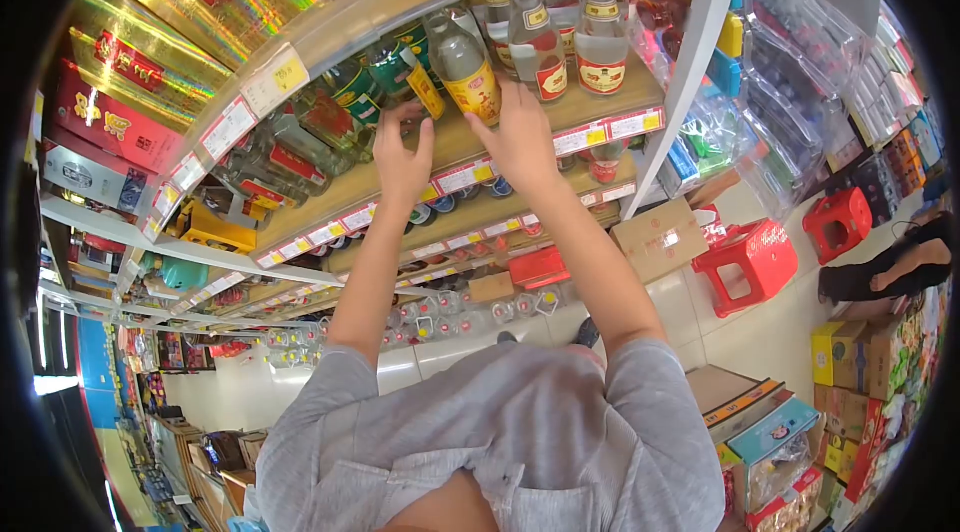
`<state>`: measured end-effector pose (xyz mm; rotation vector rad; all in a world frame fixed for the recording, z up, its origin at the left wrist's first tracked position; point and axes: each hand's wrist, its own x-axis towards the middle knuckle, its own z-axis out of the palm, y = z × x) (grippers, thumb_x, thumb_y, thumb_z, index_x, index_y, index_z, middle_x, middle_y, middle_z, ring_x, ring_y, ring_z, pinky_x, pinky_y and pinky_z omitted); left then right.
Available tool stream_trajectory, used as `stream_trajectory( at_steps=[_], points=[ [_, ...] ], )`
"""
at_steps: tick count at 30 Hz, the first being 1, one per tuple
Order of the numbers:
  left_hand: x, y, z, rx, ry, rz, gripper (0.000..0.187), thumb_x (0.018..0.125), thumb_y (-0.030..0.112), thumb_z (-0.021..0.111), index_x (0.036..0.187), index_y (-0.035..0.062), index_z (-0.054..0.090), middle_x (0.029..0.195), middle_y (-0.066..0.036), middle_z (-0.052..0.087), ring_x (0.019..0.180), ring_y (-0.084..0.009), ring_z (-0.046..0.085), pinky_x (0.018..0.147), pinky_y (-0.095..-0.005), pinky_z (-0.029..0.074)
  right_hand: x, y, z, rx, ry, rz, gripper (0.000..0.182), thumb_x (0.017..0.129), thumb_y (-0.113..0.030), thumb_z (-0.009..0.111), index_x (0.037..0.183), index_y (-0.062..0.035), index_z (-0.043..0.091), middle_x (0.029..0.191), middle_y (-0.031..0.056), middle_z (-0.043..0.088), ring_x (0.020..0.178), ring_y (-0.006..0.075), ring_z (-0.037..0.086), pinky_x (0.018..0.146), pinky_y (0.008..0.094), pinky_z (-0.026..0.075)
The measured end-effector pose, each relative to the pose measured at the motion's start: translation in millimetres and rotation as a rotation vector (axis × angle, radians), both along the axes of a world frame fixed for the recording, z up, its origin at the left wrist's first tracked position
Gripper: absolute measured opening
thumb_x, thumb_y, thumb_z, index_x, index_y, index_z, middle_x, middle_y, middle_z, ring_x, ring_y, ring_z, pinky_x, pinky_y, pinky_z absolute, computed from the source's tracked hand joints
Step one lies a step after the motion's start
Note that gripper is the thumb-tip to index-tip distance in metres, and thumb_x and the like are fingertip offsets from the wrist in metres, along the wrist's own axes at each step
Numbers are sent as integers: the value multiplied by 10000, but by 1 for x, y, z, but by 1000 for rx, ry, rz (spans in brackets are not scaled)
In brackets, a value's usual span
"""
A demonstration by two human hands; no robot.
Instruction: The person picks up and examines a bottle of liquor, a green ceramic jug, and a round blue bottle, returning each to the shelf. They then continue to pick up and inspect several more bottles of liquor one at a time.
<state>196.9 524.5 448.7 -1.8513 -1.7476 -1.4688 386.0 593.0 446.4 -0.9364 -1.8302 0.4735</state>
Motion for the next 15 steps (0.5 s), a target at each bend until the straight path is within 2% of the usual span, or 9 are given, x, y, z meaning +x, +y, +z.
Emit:
stream_trajectory(
  at_steps=[4,7,11,15],
  points=[
    [-2,-1,-4,11,-11,-17,270,947,102,733,1179,3,636,1086,-145,673,977,-289,698,834,-399,590,-12,1,1,28,15,4,680,853,-300,879,1352,38,565,1150,253,694,1059,436,693,898,489,565],
    [0,0,-4,14,5,-33,285,933,126,737,1170,15,623,1050,-166,643,957,-329,688,835,-441,559,-22,4,-2,10,44,22,679,842,-299,889,1340,35,569,1162,257,692,1035,427,705,874,481,577],
    [1,0,-1,8,13,-43,279,933,124,739,1163,13,626,1056,-160,653,959,-319,692,823,-426,569,-31,3,0,16,67,0,665,832,-287,901,1315,38,579,1180,254,687,1009,412,713,850,478,584],
    [1,-2,-1,-12,10,-47,260,941,118,739,1157,16,636,1056,-146,676,961,-303,700,819,-411,578,-26,-4,5,-65,79,19,621,841,-241,881,1307,20,564,1238,235,658,1127,441,666,937,496,552]
  ],
)
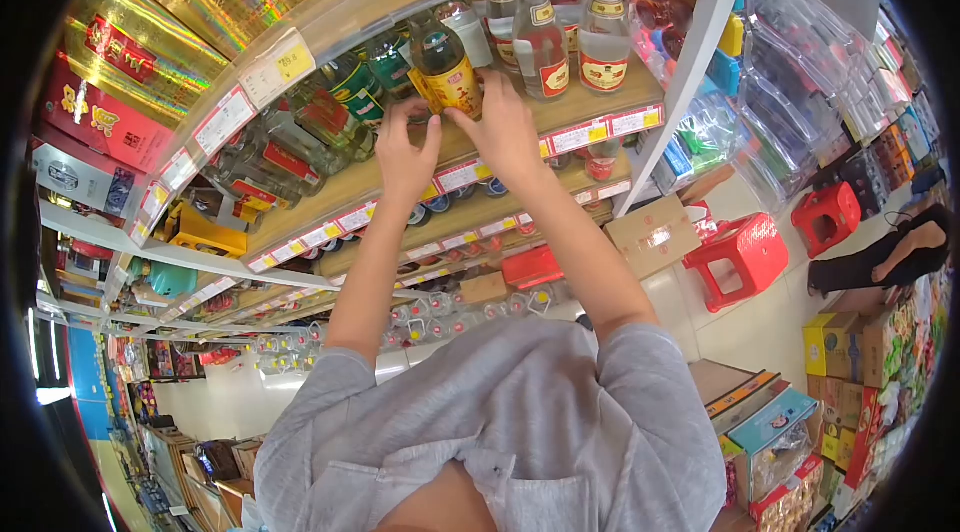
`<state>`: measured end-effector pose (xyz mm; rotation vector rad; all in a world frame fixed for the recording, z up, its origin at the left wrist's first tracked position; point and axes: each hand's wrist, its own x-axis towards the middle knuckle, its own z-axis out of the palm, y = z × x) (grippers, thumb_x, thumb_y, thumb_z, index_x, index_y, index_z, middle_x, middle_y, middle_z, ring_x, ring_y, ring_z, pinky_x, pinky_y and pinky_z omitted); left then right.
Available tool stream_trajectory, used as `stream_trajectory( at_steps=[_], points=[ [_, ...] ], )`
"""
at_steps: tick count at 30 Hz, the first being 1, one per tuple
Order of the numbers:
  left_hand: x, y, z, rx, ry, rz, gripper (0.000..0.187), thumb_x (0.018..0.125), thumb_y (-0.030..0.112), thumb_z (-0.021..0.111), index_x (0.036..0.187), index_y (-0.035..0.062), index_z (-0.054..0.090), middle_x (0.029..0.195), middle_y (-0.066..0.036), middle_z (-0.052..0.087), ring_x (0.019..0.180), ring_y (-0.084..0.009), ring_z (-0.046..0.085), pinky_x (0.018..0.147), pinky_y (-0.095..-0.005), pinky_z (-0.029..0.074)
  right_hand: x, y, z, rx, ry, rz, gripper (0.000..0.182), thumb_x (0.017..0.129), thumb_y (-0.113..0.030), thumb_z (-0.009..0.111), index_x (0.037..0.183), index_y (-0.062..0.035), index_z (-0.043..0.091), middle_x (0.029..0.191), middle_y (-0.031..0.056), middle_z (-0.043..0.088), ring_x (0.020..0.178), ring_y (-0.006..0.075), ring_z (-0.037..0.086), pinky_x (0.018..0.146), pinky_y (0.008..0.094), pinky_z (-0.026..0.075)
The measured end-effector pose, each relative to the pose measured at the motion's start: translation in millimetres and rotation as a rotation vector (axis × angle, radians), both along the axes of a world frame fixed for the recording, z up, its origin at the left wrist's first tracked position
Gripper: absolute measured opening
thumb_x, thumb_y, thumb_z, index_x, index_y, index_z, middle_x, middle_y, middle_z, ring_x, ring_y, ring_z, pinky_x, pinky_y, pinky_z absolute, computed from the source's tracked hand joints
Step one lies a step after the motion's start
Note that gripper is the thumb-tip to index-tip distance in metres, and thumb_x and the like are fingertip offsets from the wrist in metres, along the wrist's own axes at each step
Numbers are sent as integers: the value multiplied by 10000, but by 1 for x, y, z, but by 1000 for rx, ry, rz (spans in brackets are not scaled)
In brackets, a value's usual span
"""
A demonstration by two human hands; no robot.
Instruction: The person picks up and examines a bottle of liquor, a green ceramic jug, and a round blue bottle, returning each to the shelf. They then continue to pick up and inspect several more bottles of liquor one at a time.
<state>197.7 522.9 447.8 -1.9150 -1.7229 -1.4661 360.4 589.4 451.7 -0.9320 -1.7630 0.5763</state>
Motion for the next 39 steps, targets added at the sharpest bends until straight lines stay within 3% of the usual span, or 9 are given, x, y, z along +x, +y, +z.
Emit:
stream_trajectory(
  at_steps=[2,5,8,17,39],
  points=[
    [-1,0,0,-2,-1,-5,257,938,125,737,1151,24,635,1049,-148,669,954,-313,696,812,-419,576,8,-5,3,55,48,-16,616,852,-226,873,1315,23,551,1266,244,640,1162,440,644,961,492,538],
    [-2,2,1,20,1,-15,256,931,130,733,1145,37,628,1039,-153,655,944,-330,688,801,-433,574,39,5,-6,223,135,-258,627,884,-212,841,1367,37,527,1318,265,600,1205,449,601,1000,488,513],
    [-4,1,-3,30,10,-18,240,933,128,730,1133,40,631,1030,-148,660,945,-325,691,791,-427,580,54,21,-6,262,44,-366,670,898,-212,824,1417,55,496,1349,285,573,1204,468,582,1015,500,499],
    [-3,-1,1,15,-48,-44,235,944,137,729,1136,37,638,1045,-147,672,947,-310,703,769,-416,596,44,29,7,41,-88,-457,808,846,-303,861,1470,16,460,1329,257,631,1195,455,636,975,506,532],
    [0,-2,1,7,-65,-35,228,946,134,727,1138,42,644,1069,-139,675,954,-295,718,778,-396,606,29,26,7,33,-113,-297,837,819,-366,890,1439,10,471,1211,255,700,1107,429,694,912,497,560]
  ],
)
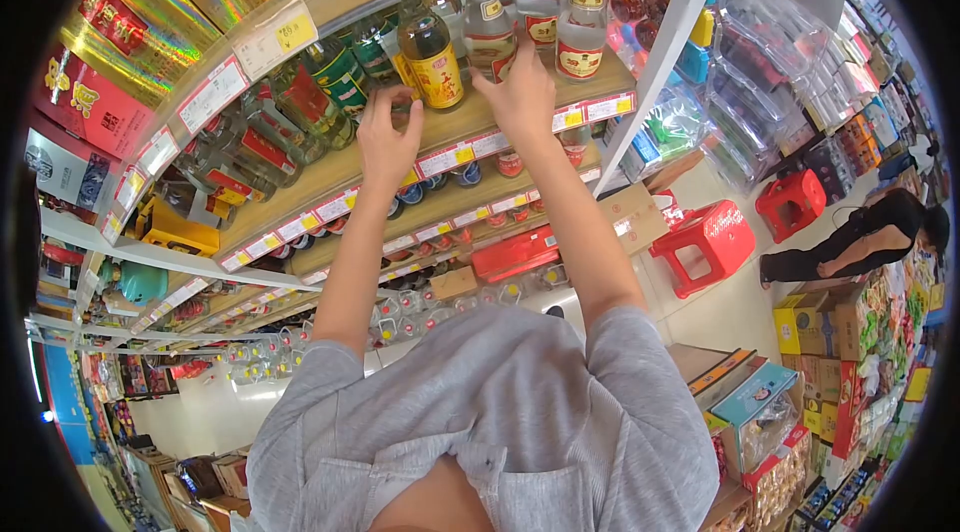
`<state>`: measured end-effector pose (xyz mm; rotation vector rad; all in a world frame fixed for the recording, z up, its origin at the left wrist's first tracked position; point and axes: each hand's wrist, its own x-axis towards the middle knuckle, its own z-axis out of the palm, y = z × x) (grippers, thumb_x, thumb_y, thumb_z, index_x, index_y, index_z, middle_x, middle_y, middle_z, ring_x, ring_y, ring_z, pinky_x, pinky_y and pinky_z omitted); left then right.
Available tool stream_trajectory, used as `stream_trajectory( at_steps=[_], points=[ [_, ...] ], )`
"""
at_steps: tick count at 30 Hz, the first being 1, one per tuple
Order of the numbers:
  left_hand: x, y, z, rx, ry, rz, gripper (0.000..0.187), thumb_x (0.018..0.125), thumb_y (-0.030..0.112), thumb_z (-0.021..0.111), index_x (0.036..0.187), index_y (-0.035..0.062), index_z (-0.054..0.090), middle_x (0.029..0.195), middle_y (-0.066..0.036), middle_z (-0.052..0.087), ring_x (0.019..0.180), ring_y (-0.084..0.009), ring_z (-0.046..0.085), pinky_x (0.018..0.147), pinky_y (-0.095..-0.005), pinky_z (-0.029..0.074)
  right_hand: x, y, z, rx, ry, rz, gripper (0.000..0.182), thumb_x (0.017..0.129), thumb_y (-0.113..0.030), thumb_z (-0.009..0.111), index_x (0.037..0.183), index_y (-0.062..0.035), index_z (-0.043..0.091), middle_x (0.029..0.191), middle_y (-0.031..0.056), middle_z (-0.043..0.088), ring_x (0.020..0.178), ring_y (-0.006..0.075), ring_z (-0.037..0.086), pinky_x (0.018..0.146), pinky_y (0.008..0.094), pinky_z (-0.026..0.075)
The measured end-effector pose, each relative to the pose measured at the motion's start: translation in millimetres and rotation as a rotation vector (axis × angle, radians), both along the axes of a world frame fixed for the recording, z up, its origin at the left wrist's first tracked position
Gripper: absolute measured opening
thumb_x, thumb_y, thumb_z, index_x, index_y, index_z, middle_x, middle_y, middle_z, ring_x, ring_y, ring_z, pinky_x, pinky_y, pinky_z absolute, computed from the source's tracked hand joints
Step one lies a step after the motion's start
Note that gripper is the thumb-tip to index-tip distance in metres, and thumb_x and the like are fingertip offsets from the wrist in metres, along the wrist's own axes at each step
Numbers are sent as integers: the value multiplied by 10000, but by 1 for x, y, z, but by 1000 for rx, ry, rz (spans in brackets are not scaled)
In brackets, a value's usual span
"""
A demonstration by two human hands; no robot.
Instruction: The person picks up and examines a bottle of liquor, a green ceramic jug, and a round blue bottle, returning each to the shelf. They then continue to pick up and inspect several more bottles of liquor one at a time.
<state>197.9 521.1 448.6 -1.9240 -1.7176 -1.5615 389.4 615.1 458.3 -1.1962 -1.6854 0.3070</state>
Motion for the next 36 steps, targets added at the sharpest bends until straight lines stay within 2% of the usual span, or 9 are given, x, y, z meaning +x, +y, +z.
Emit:
stream_trajectory(
  at_steps=[9,13,16,19,22,25,31,34,36],
  points=[
    [1,-1,-2,-17,11,3,221,943,138,728,1128,55,642,1066,-140,666,970,-305,716,788,-412,608,1,-6,6,-10,53,49,789,843,-299,879,1437,9,460,1253,255,674,1164,435,661,969,500,537],
    [3,-2,2,-27,20,4,212,945,147,726,1117,57,640,1057,-139,664,965,-311,712,781,-415,602,42,-3,-3,319,76,-187,828,849,-323,870,1468,38,456,1270,257,608,1228,409,581,1077,498,474],
    [2,-2,1,-27,23,1,213,950,160,723,1118,59,639,1053,-139,664,960,-311,711,779,-420,597,73,15,2,476,5,-465,736,852,-301,876,1404,32,521,1249,235,657,1167,372,659,1028,460,515],
    [4,-4,4,-36,27,13,214,954,169,721,1119,59,638,1051,-141,663,956,-309,711,781,-422,597,96,48,-9,58,189,-81,751,806,-355,897,1342,49,558,1279,277,668,1188,401,671,1012,468,535],
    [2,-1,2,-49,49,27,214,955,175,721,1117,61,639,1050,-139,664,957,-310,712,781,-423,597,103,47,4,-106,45,-103,790,768,-423,907,1314,40,573,1201,264,728,1107,389,730,953,459,568],
    [3,-2,3,-54,14,13,218,951,173,725,1118,61,640,1049,-138,664,957,-312,712,785,-425,596,99,34,14,-65,34,-107,787,757,-469,900,1284,32,601,1118,243,759,1054,386,747,929,459,575],
    [1,-2,1,-47,34,24,220,957,183,717,1122,60,642,1056,-134,668,963,-310,711,791,-431,593,84,37,18,-50,18,-25,745,764,-452,896,1262,27,617,1139,256,756,1085,406,733,949,479,563],
    [2,-3,1,-61,3,11,222,957,189,714,1119,56,641,1056,-136,668,961,-313,708,785,-435,588,78,46,7,20,-30,-25,727,766,-449,911,1219,56,648,992,202,764,915,350,749,833,436,576],
    [2,-2,0,-53,11,18,225,954,190,716,1115,53,640,1053,-136,668,959,-317,706,785,-443,583,76,46,4,43,-38,0,710,774,-432,910,1218,55,647,1010,210,766,941,354,753,847,440,578]
  ],
)
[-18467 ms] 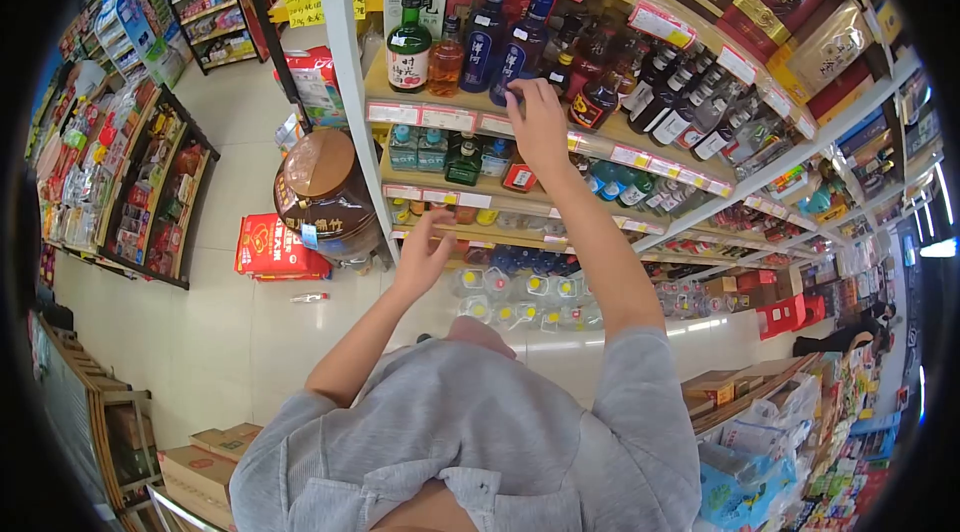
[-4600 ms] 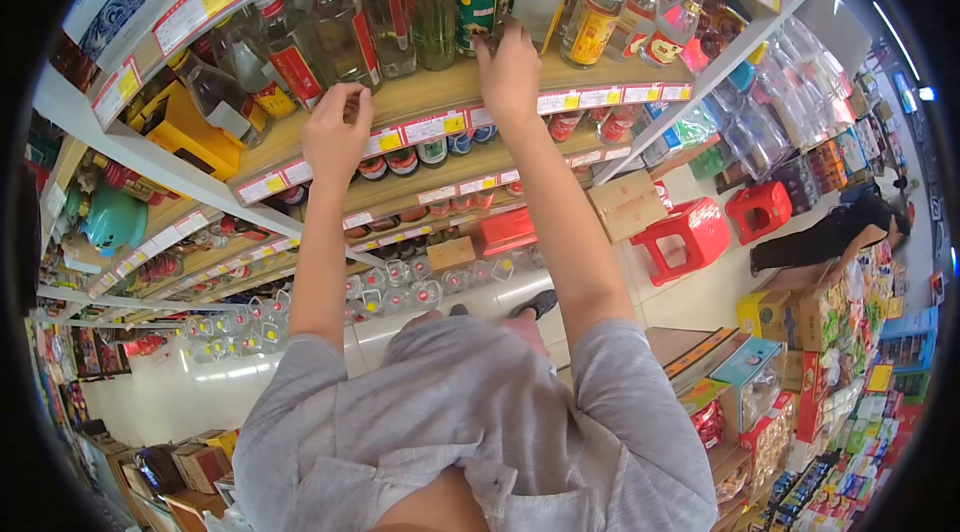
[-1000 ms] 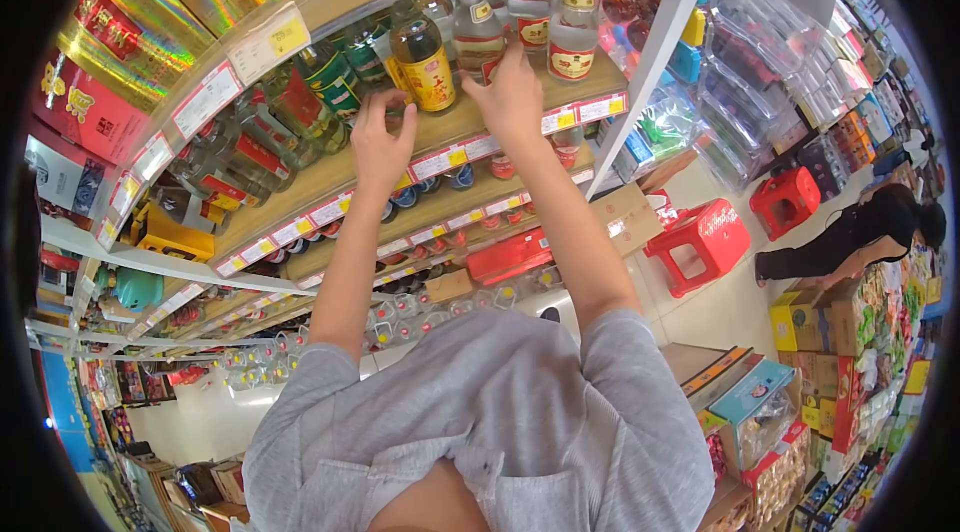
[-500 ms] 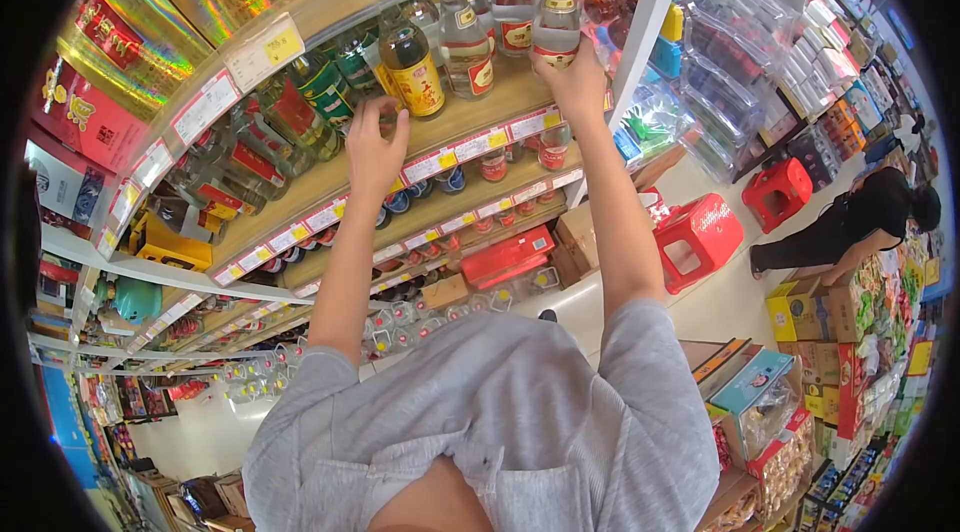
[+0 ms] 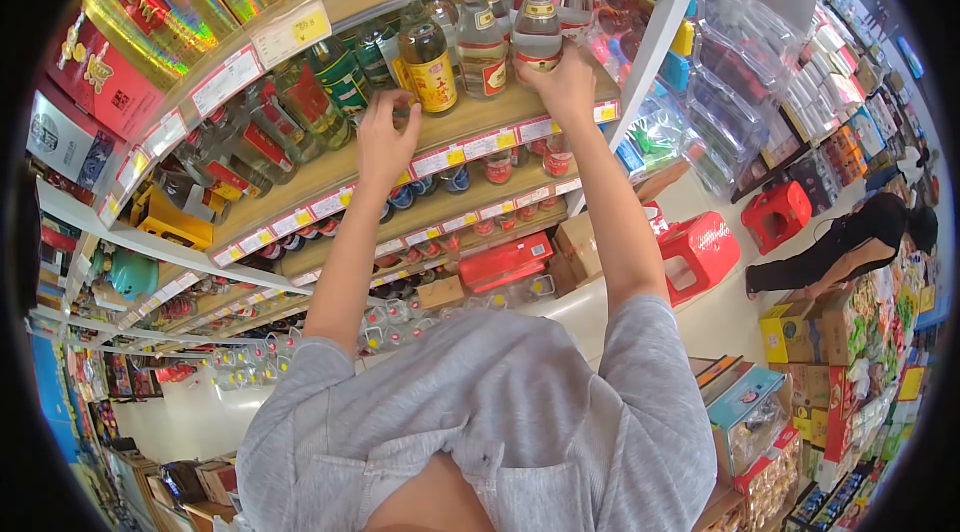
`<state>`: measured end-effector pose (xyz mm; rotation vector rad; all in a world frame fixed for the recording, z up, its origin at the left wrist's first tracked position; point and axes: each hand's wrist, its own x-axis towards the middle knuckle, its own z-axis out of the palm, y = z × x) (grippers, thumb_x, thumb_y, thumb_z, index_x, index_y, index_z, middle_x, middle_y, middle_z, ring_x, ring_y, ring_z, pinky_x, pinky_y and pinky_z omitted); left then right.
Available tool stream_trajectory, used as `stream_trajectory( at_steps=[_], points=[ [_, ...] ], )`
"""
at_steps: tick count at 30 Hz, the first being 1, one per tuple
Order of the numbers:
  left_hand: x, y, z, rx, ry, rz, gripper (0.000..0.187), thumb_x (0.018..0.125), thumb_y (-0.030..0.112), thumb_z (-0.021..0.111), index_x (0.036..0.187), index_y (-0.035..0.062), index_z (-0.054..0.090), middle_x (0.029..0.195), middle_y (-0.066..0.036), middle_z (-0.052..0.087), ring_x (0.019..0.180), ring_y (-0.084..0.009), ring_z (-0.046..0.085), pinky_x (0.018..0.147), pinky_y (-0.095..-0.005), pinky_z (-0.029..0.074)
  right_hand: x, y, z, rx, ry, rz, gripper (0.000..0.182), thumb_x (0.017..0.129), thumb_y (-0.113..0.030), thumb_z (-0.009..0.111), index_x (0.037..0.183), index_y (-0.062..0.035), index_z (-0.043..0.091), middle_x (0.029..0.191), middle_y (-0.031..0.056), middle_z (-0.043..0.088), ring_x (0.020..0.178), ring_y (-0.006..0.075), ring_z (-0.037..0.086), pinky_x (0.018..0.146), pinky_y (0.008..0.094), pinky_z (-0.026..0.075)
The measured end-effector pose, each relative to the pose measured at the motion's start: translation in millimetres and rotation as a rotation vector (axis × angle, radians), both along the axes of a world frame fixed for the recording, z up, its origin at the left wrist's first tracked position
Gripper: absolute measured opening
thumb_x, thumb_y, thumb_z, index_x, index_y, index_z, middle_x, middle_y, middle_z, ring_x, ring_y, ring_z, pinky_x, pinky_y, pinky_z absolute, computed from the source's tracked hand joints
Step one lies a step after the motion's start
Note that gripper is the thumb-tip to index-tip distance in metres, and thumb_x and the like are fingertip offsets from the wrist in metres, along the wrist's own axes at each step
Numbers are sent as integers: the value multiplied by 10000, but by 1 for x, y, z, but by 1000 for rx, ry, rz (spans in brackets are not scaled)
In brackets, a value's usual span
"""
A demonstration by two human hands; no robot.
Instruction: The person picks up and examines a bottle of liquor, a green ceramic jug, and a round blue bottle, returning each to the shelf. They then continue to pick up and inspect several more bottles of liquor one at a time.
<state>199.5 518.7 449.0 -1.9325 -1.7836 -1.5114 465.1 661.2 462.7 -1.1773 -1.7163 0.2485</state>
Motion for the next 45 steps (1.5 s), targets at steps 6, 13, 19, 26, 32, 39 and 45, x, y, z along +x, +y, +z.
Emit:
stream_trajectory(
  at_steps=[6,13,19,26,32,39,45],
  points=[
    [0,0,0,4,24,25,229,947,194,722,1105,49,641,1042,-136,670,950,-328,701,802,-459,572,-9,-2,-1,-73,19,38,713,785,-411,909,1247,52,625,1111,247,760,1047,374,751,905,456,579],
    [-1,3,-4,-7,27,47,222,943,204,728,1098,65,651,1031,-127,675,945,-332,701,806,-463,570,-6,16,-15,-45,-35,92,740,810,-392,895,1313,61,597,1188,257,735,1112,382,730,937,449,569],
    [-5,6,-11,0,55,58,246,942,238,732,1114,78,662,1054,-117,687,953,-326,708,809,-462,577,14,11,-22,-9,-32,198,639,871,-296,875,1317,78,613,1204,208,756,1109,284,751,942,389,592],
    [-6,9,-12,28,129,88,236,964,216,746,1127,62,674,1091,-88,714,869,-250,755,725,-367,613,14,21,-31,29,-41,218,615,884,-296,863,1315,67,617,1175,199,761,1043,311,760,919,408,595],
    [-3,9,-11,-8,72,76,241,940,242,747,1110,85,680,1058,-85,698,940,-270,725,802,-421,588,10,6,-27,218,-12,133,507,909,-250,841,1280,41,655,1167,174,756,1044,283,751,929,393,583],
    [-2,9,-9,37,138,98,189,956,190,753,1079,53,708,1036,-101,723,910,-254,745,767,-364,621,12,-108,-146,-132,396,80,339,946,-118,759,1225,24,629,1008,144,702,887,237,689,831,365,556],
    [-7,15,-19,71,182,62,192,946,231,750,1062,84,706,1001,-86,717,857,-245,734,738,-374,597,-45,-86,-268,-297,163,127,627,879,-219,840,1338,53,512,1242,259,588,1087,401,623,964,472,518]
  ],
)
